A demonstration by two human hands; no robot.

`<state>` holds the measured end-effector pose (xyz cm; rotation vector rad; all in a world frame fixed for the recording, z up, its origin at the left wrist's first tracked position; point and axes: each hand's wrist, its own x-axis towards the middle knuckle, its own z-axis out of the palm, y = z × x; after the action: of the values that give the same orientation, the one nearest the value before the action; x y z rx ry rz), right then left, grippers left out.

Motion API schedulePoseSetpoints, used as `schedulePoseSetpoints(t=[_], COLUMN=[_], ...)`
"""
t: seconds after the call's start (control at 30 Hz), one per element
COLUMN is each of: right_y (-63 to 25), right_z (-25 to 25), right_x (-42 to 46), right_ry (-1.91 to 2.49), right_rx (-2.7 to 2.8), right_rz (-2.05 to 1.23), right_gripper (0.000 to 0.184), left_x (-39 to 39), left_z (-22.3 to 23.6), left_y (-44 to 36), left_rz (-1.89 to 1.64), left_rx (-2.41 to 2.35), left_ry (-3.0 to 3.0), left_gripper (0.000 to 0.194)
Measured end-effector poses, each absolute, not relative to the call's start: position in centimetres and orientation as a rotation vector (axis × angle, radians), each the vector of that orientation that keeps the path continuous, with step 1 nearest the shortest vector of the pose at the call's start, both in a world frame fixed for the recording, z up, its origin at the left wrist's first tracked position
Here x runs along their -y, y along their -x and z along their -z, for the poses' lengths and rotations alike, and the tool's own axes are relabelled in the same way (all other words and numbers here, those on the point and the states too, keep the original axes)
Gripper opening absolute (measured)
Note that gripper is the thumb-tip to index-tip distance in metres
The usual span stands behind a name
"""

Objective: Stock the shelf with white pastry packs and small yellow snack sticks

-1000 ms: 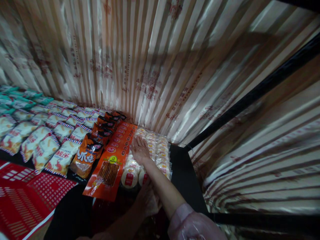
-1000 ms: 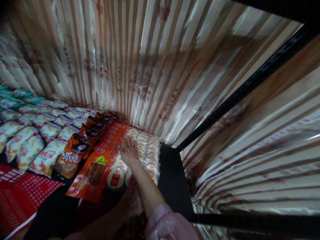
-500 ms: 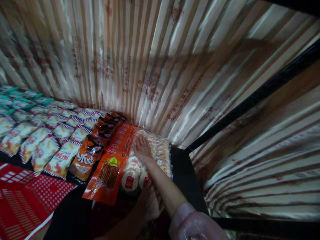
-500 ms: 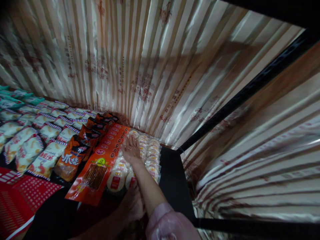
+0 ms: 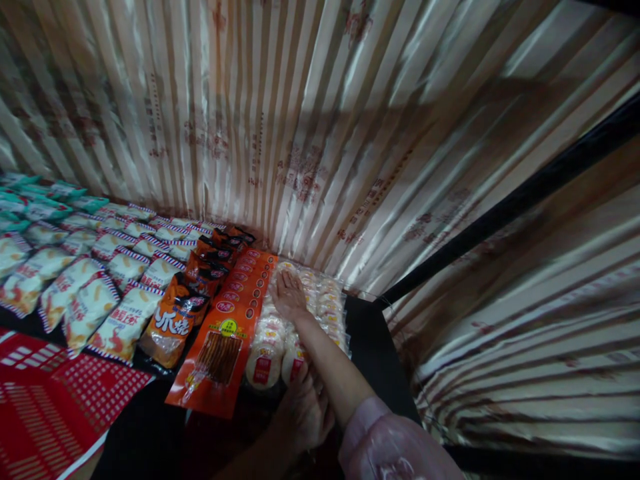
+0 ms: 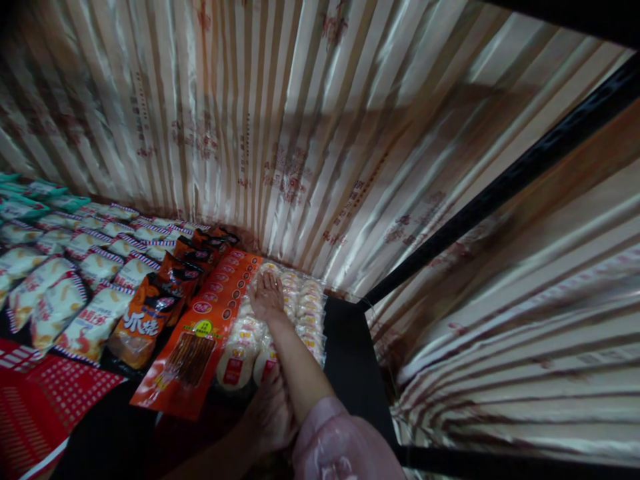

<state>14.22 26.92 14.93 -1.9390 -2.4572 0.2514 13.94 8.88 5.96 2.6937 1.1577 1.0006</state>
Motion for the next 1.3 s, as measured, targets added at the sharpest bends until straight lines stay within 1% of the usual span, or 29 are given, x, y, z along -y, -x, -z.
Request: schedulePoseSetpoints(t=[0.3, 0.43, 0.57, 0.77, 1.0, 1.13, 1.3], right_y=[-14.8, -14.8, -14.8, -14.9, -14.9, -14.9, -15.4], right_z=[-14.8, -14.9, -15.0, -14.6, -14.2, -14.3, -14.8], right_x=[-29.9, -31.2, -31.8, -32.0, -32.1, -31.9, -30.8], right_ry=[1.989, 2.014, 2.019, 1.978, 1.965, 1.939, 1.82], right_rx=[2.412, 2.426, 2.438, 2.436, 2.44, 2.41, 2.319], right_rz=[-0.151, -0.13, -0.129, -0.128, -0.116, -0.085, 0.005], right_gripper=[0.065, 0.064, 0.063, 0.062, 0.062, 0.062, 0.056], left_x=[-8.7, -8.6, -8.7, -8.7, -8.7, -8.8, -9.0], left_z=[-5.9, -6.1, -7.1, -7.7, -6.6, -6.7, -7.5], left_y=[-13.9, -13.7, -13.2, -13.1, -13.5, -13.5, -13.4], left_rz=[-1.045, -1.092, -1.023, -0.935, -1.134, -1.072, -0.922], left_rx=[-1.201, -1.241, -1.225, -1.233, -1.261, -1.249, -1.209], left_ry=[-2.677, -2.696, -2.734, -2.742, -2.754, -2.727, -2.741], left_gripper=[0.047, 0.051, 0.054, 0.052, 0.048, 0.05, 0.055])
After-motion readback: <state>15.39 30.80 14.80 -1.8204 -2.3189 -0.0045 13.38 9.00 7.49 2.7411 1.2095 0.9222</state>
